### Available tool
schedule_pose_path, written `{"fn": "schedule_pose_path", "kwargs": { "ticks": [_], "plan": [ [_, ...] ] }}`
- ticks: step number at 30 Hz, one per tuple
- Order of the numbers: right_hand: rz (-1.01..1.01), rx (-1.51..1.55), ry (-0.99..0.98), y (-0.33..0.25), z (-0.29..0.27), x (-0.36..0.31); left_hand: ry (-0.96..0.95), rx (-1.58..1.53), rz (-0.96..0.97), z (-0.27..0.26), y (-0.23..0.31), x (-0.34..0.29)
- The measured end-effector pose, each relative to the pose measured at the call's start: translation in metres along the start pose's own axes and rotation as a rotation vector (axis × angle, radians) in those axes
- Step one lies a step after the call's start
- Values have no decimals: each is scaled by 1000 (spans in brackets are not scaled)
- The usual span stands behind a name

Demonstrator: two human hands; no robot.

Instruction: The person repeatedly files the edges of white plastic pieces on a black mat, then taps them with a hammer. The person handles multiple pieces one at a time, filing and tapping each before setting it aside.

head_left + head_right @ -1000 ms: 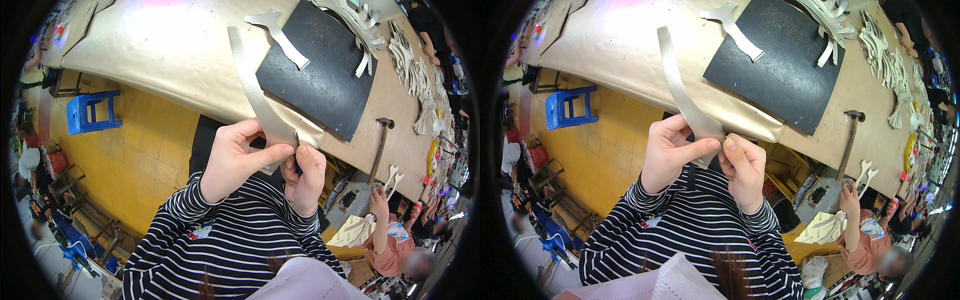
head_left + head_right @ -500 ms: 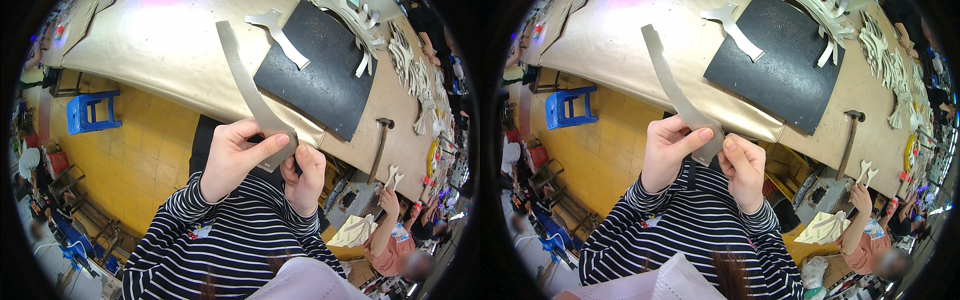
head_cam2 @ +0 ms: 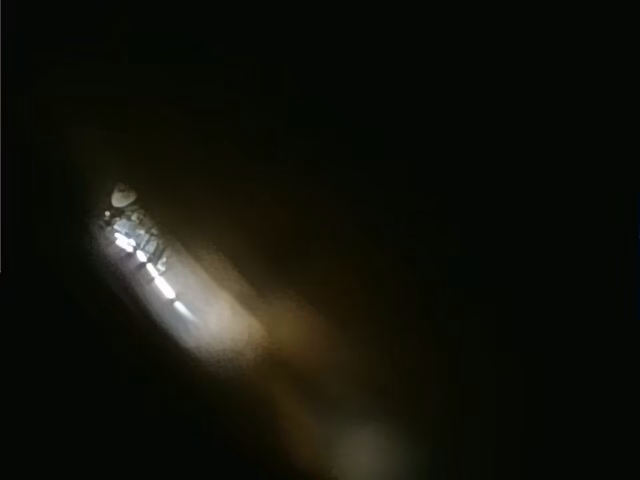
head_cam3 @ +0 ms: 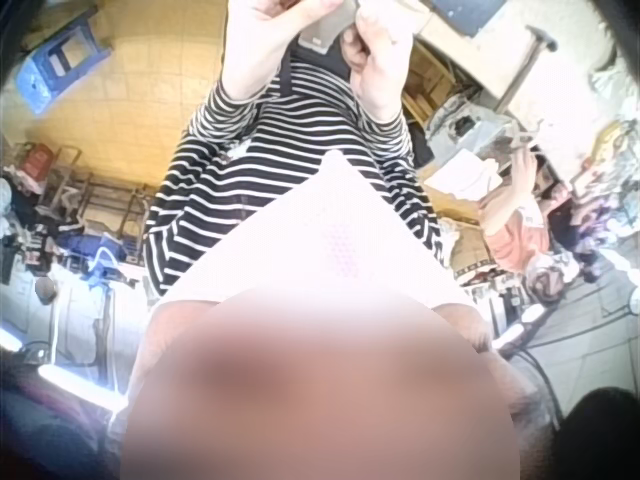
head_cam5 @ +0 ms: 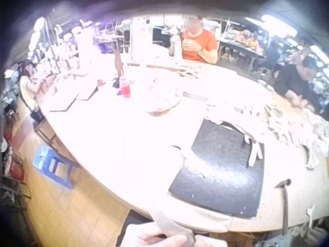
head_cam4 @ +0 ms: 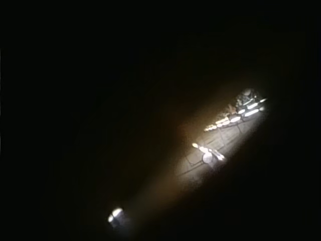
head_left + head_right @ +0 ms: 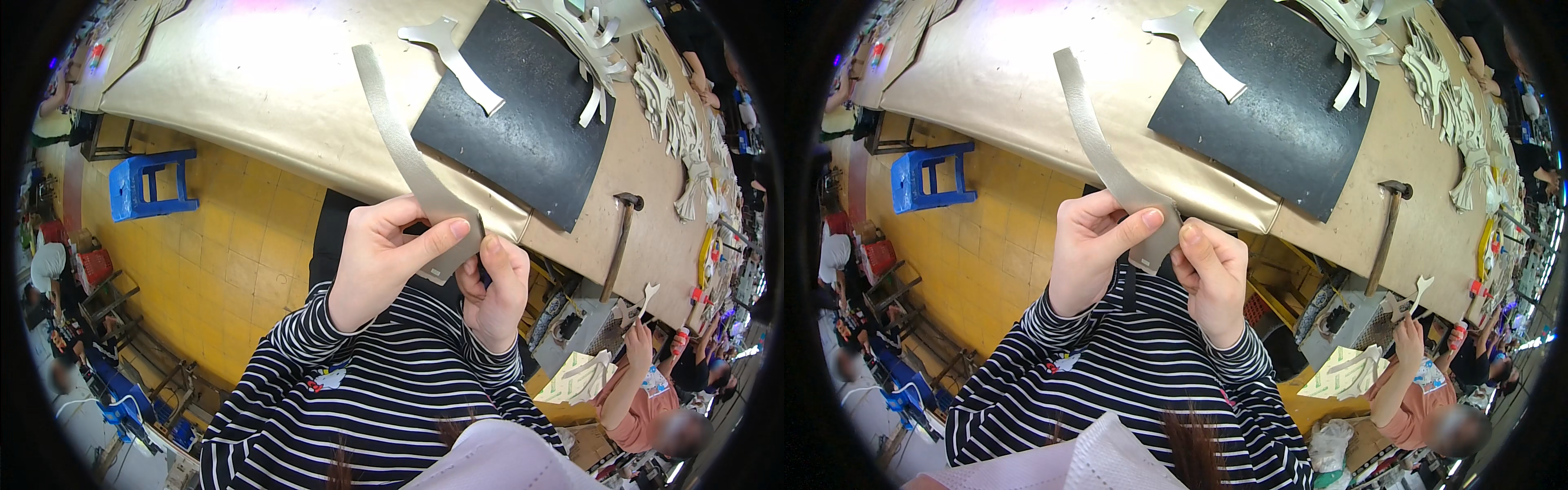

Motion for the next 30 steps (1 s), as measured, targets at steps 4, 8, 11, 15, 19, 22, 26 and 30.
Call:
{"fn": "schedule_pose_path", "kwargs": {
  "ticks": [4,8,11,15,19,22,26,30],
  "plan": [
    [-16,-3,-24,0,1,1,-1,-6,-6,1,-1,0],
    [-12,-3,-5,0,-1,0,-10,-7,-4,2,-1,0],
    [-13,15,5,0,0,-1,-11,-6,2,2,0,-1],
    [-14,7,7,-1,1,0,-7,-5,13,2,1,-1],
    [-11,-12,5,-1,1,0,23,-24,-7,0,0,-2],
    [2,-13,28,0,0,-1,29,-19,-19,0,0,-2],
    [-6,9,4,1,2,0,24,-32,-38,1,-1,-2],
    [-8,-2,7,0,2,-1,24,-27,-38,1,-1,-2]
  ]
}}
Point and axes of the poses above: each hand's wrist, its own x-axis towards the middle knuckle, its own z-axis out of the palm, y = z × x, the point moved 8 cm from there along x, towards the middle knuckle, and after that the axes turned 2 degrees about -z, right-handed, at the moved point
